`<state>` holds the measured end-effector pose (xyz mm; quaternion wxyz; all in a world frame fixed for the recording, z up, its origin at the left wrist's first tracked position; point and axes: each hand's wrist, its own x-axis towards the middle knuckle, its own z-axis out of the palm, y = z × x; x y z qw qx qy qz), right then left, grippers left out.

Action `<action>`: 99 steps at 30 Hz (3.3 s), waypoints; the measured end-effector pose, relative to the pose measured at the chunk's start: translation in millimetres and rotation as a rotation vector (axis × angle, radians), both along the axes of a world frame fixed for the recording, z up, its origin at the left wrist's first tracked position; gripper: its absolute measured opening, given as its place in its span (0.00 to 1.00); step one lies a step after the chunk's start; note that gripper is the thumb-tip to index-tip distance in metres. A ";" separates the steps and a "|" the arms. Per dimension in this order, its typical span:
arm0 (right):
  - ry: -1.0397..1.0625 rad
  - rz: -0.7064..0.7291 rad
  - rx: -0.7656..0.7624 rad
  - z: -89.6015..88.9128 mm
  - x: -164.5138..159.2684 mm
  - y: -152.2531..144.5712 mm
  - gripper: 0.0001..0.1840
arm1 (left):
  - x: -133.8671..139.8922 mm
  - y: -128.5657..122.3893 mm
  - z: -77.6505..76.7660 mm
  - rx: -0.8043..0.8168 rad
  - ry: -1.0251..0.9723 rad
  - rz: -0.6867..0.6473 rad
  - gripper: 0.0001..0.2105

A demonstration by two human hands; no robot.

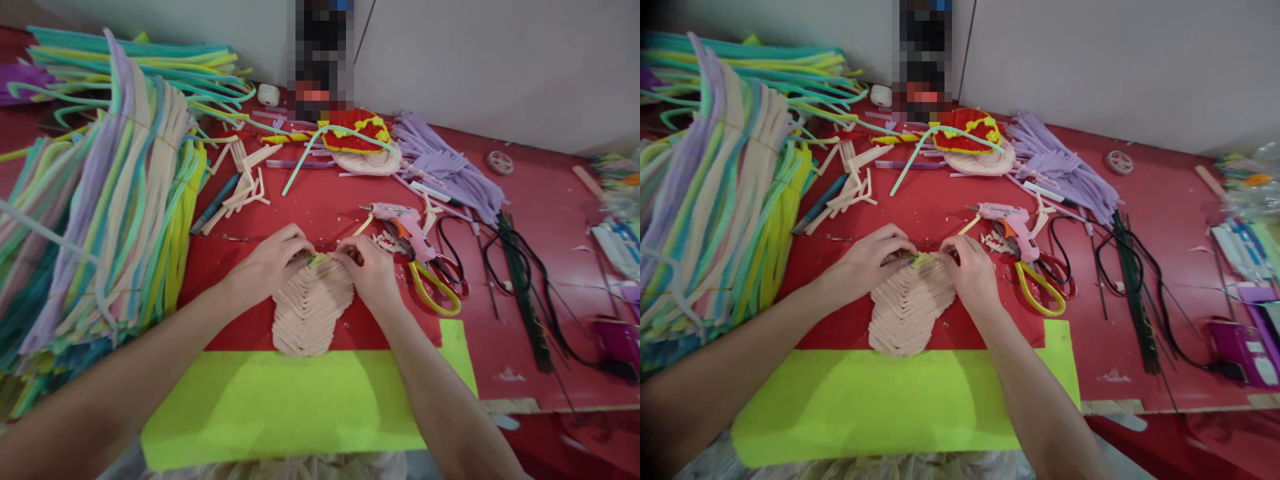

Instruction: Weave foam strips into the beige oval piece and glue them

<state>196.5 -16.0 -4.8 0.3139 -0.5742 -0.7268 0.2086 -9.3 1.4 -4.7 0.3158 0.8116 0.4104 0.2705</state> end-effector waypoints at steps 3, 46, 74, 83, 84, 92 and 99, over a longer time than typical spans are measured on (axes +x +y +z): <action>0.001 0.002 0.001 0.0 0.2 -0.1 0.05 | 0.1 0.4 0.1 0.010 0.001 -0.009 0.05; -0.031 0.020 0.002 0.8 -1.7 -0.5 0.03 | -3.2 0.7 4.3 0.246 0.252 -0.086 0.10; -0.032 0.013 0.001 0.6 -1.3 -0.8 0.04 | -3.6 5.2 5.1 0.122 0.159 -0.146 0.08; -0.025 0.016 -0.007 1.3 -1.9 -0.5 0.04 | -2.4 7.0 1.5 0.091 0.113 -0.132 0.06; -0.026 0.015 -0.009 1.6 -2.0 -0.6 0.03 | -2.4 7.0 1.8 0.093 0.116 -0.135 0.06; -0.049 0.024 0.049 1.8 -3.2 -1.6 0.04 | -1.9 6.2 4.0 0.099 0.122 -0.134 0.07; -0.103 0.032 0.090 1.3 -3.0 0.0 0.06 | -1.7 6.3 0.6 0.115 0.114 -0.135 0.06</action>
